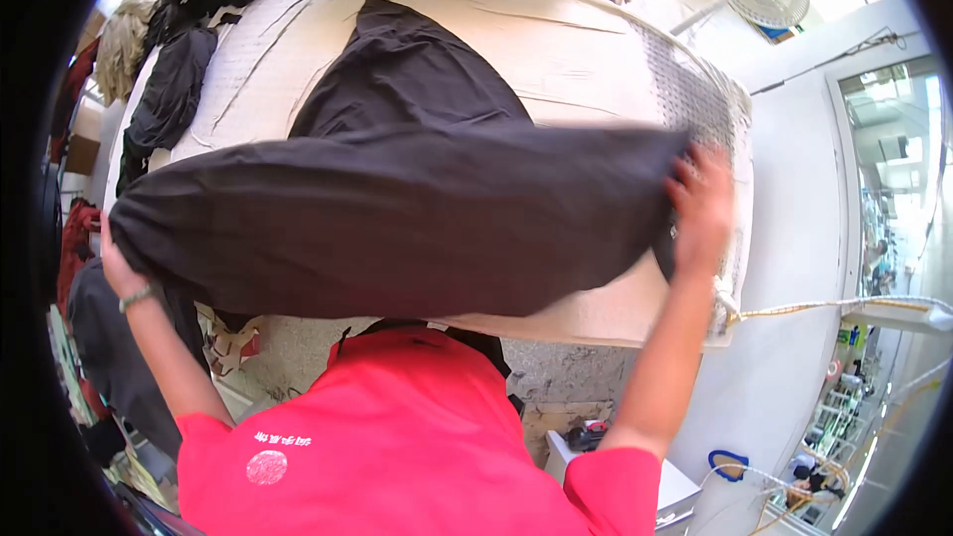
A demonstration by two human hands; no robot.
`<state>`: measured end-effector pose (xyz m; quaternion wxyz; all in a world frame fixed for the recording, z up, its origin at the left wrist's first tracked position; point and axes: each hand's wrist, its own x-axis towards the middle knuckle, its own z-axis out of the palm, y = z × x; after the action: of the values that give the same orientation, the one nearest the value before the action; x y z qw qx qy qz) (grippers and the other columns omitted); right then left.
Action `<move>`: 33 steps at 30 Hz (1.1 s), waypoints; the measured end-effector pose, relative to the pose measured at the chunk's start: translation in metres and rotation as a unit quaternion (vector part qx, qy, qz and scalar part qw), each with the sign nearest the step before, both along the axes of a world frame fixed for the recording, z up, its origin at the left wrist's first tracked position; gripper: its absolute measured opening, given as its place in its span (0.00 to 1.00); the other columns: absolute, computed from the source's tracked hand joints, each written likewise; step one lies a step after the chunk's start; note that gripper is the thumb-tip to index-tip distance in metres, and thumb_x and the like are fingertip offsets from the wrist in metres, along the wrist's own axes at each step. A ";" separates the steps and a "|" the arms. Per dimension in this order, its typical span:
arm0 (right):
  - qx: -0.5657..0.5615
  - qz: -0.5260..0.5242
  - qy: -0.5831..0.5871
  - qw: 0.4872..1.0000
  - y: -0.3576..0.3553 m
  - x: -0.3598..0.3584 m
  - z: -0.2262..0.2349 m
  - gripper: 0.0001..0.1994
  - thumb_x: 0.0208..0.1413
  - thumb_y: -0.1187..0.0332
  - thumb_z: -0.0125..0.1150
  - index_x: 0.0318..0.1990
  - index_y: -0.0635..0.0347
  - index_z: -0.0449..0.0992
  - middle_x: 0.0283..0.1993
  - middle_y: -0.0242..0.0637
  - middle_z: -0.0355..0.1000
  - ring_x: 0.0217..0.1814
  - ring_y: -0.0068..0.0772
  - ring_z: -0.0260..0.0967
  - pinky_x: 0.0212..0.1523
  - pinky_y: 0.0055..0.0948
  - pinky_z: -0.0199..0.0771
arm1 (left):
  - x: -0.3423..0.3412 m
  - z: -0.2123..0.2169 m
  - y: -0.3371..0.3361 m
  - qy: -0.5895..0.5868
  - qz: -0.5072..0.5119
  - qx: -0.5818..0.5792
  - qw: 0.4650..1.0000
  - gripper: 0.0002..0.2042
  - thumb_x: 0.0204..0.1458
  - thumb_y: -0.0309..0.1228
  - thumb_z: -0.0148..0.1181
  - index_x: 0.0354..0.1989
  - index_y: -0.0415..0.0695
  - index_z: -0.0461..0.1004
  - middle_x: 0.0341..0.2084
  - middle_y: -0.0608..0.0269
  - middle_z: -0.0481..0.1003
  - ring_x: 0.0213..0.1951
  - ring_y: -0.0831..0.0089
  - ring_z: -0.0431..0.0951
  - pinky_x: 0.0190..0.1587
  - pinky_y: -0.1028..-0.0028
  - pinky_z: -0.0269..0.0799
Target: Ironing and smoothing out black fabric garments on an industrial ironing table.
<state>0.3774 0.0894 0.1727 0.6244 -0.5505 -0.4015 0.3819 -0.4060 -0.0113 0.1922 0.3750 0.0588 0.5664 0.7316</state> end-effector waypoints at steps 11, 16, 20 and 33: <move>-0.430 0.256 -0.283 0.818 0.049 -0.071 -0.139 0.19 0.58 0.55 0.68 0.42 0.66 0.83 0.34 0.35 0.80 0.32 0.23 0.72 0.31 0.28 0.74 | -0.014 -0.047 -0.188 0.063 0.033 -0.111 0.991 0.16 0.65 0.37 0.58 0.52 0.36 0.77 0.49 0.54 0.80 0.49 0.65 0.81 0.55 0.67 0.77; -0.404 0.249 -0.405 0.781 0.070 -0.092 -0.147 0.25 0.53 0.47 0.69 0.35 0.68 0.85 0.30 0.41 0.81 0.33 0.32 0.78 0.40 0.35 0.77 | -0.006 -0.044 -0.197 0.101 0.014 -0.134 0.986 0.13 0.65 0.36 0.57 0.51 0.41 0.77 0.45 0.62 0.80 0.46 0.71 0.81 0.51 0.70 0.75; -0.381 0.285 -0.526 0.705 0.086 -0.087 -0.170 0.23 0.51 0.50 0.71 0.29 0.66 0.84 0.26 0.43 0.79 0.31 0.34 0.78 0.37 0.37 0.76 | -0.008 -0.045 -0.188 0.089 -0.052 -0.077 0.992 0.13 0.63 0.31 0.57 0.52 0.40 0.76 0.47 0.61 0.80 0.49 0.70 0.80 0.54 0.71 0.73; 0.064 0.023 0.167 0.984 0.016 0.037 0.088 0.16 0.73 0.59 0.48 0.56 0.60 0.75 0.50 0.41 0.79 0.52 0.36 0.77 0.52 0.38 0.79 | 0.004 0.020 -0.047 0.348 -0.134 -0.012 0.928 0.13 0.62 0.27 0.60 0.54 0.38 0.77 0.44 0.68 0.80 0.44 0.80 0.77 0.52 0.76 0.71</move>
<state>0.4146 0.1051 0.2608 0.7081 -0.4281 -0.3274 0.4561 -0.4017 -0.0583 0.2126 0.2492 0.3803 0.6569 0.6015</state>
